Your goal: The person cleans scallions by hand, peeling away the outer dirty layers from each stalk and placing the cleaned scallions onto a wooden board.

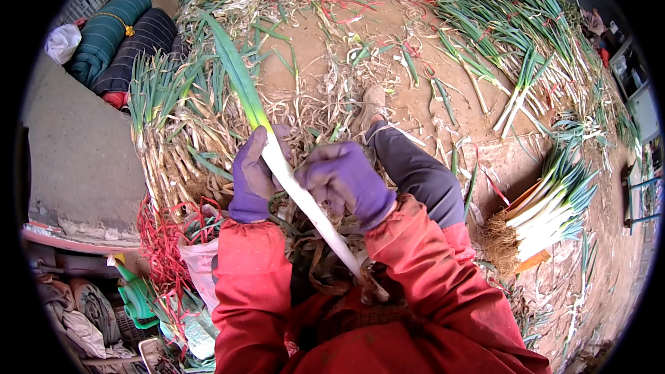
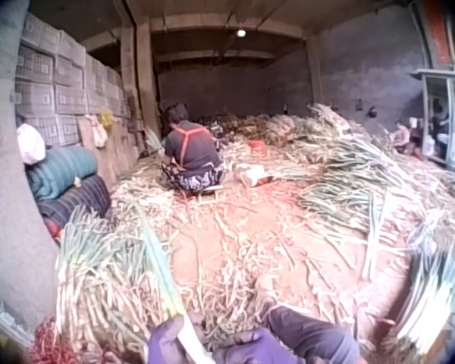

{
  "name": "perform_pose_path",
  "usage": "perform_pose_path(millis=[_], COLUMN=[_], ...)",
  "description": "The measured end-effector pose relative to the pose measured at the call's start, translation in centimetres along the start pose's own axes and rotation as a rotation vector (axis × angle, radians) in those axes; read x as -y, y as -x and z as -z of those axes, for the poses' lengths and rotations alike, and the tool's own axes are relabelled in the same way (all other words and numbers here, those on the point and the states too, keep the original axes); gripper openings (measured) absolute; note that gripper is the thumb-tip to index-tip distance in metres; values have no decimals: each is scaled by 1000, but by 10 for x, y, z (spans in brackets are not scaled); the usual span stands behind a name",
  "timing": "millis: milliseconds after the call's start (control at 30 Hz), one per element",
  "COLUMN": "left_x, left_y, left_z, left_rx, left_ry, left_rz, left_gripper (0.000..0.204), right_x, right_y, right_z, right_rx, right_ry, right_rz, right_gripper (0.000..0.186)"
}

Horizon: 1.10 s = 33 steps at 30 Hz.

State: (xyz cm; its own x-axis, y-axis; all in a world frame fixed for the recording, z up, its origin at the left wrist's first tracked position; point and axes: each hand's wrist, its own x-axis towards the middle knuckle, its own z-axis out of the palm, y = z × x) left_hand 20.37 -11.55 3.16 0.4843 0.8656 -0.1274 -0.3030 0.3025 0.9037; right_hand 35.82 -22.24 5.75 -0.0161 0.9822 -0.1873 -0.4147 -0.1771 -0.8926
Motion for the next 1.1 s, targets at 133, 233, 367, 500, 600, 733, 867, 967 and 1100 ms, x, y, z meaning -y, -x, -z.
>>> perform_pose_path(millis=[133,233,367,500,600,733,867,967,1100], left_x=[-1,1,3,4,-6,-6,-9,-7,-3], left_y=[1,-4,-5,-7,-1,3,2,1,1], left_z=[-1,-1,-2,-1,-8,-4,11,9,9], left_rx=[10,50,70,74,16,32,59,99,122], left_ry=[44,79,89,78,5,-192,-95,-72,-104], left_rz=[-23,-64,-64,-39,52,19,105,126,123], left_gripper=[49,50,51,55,45,40,50,57,61], right_x=[2,0,-7,-7,-22,-28,-48,-67,-93], right_y=[4,3,1,-2,-5,5,39,63,68], right_z=[16,44,54,9,0,-3,14,21,33], right_rx=[20,132,-91,-24,-6,-30,124,134,116], right_ry=[-270,-582,105,626,365,320,858,884,402], right_rz=[338,448,215,48,-90,-72,-19,-85,-92], right_gripper=[6,5,13,19,21,27,33,33,33])
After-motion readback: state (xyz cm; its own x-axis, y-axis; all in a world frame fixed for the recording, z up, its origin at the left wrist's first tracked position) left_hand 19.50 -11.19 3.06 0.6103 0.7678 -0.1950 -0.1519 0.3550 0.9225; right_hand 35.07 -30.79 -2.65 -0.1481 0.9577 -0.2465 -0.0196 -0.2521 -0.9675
